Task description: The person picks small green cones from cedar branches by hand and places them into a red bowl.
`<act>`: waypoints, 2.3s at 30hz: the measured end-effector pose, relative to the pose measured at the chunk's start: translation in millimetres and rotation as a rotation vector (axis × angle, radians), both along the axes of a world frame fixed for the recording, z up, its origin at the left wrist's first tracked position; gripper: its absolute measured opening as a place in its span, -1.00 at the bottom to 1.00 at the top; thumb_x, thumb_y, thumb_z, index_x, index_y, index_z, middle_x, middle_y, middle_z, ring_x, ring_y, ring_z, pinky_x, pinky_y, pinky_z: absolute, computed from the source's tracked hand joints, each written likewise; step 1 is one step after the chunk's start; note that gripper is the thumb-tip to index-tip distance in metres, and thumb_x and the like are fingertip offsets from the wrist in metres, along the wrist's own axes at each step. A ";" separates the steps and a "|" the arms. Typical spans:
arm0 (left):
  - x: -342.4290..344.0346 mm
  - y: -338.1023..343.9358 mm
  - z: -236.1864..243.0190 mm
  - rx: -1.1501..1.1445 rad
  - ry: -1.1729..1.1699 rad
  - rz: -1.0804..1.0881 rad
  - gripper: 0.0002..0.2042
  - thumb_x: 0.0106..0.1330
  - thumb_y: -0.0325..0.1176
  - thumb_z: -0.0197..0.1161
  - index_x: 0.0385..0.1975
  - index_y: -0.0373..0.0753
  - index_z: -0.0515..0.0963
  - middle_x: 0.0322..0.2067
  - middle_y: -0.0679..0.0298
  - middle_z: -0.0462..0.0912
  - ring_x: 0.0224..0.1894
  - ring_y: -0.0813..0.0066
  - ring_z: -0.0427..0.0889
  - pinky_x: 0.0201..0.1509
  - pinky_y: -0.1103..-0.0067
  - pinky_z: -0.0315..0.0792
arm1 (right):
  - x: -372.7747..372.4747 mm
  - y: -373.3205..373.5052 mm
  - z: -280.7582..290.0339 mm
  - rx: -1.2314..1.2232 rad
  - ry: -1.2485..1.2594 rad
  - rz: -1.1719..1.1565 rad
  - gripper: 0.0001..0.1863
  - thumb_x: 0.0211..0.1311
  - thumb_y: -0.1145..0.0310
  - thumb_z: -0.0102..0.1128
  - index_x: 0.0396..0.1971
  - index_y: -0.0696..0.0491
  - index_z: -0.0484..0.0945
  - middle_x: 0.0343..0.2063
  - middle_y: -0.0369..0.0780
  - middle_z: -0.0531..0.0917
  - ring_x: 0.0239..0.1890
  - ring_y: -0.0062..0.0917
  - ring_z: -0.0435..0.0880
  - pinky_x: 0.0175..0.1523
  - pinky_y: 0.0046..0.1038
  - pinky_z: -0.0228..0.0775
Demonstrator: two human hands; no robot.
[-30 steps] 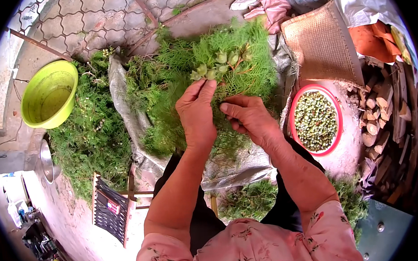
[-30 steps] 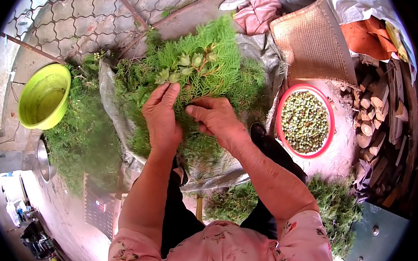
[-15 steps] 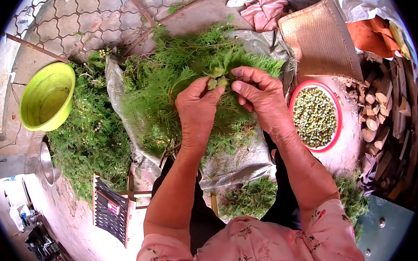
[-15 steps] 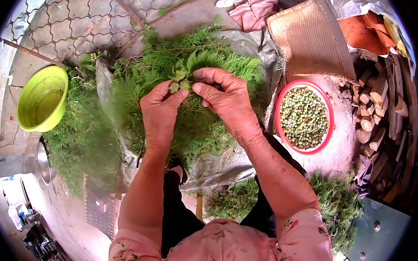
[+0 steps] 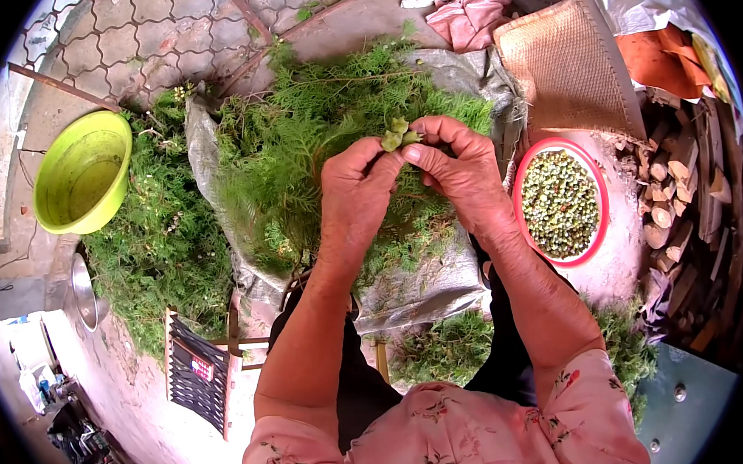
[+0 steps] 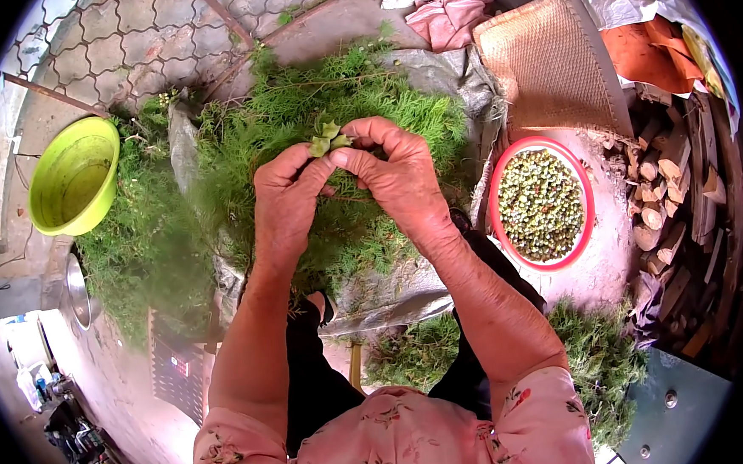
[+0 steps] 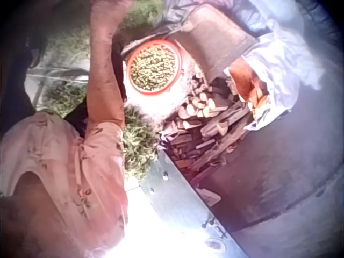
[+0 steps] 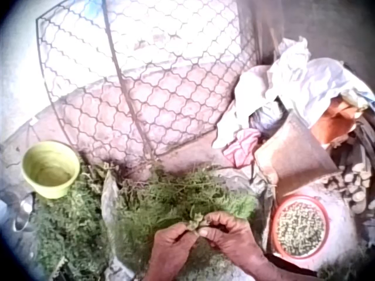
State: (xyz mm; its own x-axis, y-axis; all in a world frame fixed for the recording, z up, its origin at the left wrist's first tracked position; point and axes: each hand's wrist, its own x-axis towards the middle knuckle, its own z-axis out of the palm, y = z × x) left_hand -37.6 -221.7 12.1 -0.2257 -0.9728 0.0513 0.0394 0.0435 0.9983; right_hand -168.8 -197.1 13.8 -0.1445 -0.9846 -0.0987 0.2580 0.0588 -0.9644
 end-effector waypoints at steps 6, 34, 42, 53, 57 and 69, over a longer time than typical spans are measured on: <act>7.2 0.4 2.3 0.015 -0.124 -0.041 -0.90 0.13 -0.46 0.17 -0.40 -0.32 0.55 -0.51 0.44 0.52 -0.51 0.75 0.40 -0.53 0.74 0.30 | 6.8 3.2 3.2 0.020 -0.015 -0.002 -0.79 0.01 0.47 0.22 -0.29 0.13 0.52 -0.54 -0.41 0.52 -0.59 -0.83 0.33 -0.52 -0.76 0.21; 5.2 1.0 10.3 0.189 0.014 -0.095 -0.89 0.17 -0.43 0.10 -0.35 -0.24 0.51 -0.50 0.46 0.50 -0.50 0.75 0.41 -0.48 0.75 0.27 | -4.9 4.1 8.7 0.135 -0.278 0.068 -0.78 0.12 0.35 0.14 -0.23 0.07 0.50 -0.58 -0.39 0.50 -0.71 -0.79 0.34 -0.67 -0.79 0.05; 1.0 6.3 8.7 0.145 -0.050 0.013 -0.88 0.13 -0.40 0.16 -0.42 -0.30 0.55 -0.60 0.47 0.47 -0.58 0.77 0.35 -0.54 0.75 0.26 | 0.5 4.7 6.6 0.207 -0.168 0.031 -0.84 0.10 0.32 0.17 -0.35 0.07 0.53 -0.62 -0.43 0.49 -0.71 -0.83 0.32 -0.66 -0.82 0.10; 5.6 5.0 11.7 0.311 0.063 0.001 -0.91 0.07 -0.38 0.20 -0.52 -0.24 0.54 -0.59 0.44 0.51 -0.57 0.71 0.44 -0.54 0.73 0.21 | 0.3 6.1 4.5 0.280 -0.300 0.036 -0.85 0.09 0.30 0.17 -0.38 0.05 0.53 -0.62 -0.43 0.45 -0.67 -0.78 0.33 -0.61 -0.76 0.13; 3.9 3.2 11.7 0.306 0.122 -0.013 -0.91 0.08 -0.37 0.22 -0.50 -0.24 0.54 -0.59 0.44 0.51 -0.57 0.69 0.45 -0.52 0.71 0.23 | -13.6 6.0 -0.5 0.197 -0.543 0.092 -0.82 0.11 0.29 0.15 -0.35 0.08 0.51 -0.58 -0.34 0.48 -0.64 -0.69 0.37 -0.62 -0.68 0.10; -2.6 5.0 -7.8 -0.170 -0.312 0.019 -0.91 0.07 -0.45 0.20 -0.53 -0.33 0.47 -0.78 0.28 0.31 -0.70 0.66 0.25 -0.59 0.63 0.24 | -2.9 6.8 6.7 0.142 -0.198 -0.031 -0.83 0.01 0.37 0.25 -0.42 0.11 0.50 -0.64 -0.40 0.46 -0.69 -0.78 0.31 -0.65 -0.73 0.09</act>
State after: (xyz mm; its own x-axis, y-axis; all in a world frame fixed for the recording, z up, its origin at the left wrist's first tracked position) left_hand -40.2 -216.8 4.3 -0.2382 -0.9604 0.1444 -0.2684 0.2080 0.9406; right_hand -171.6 -190.3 20.5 -0.1388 -0.9543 -0.2648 0.4450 0.1788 -0.8775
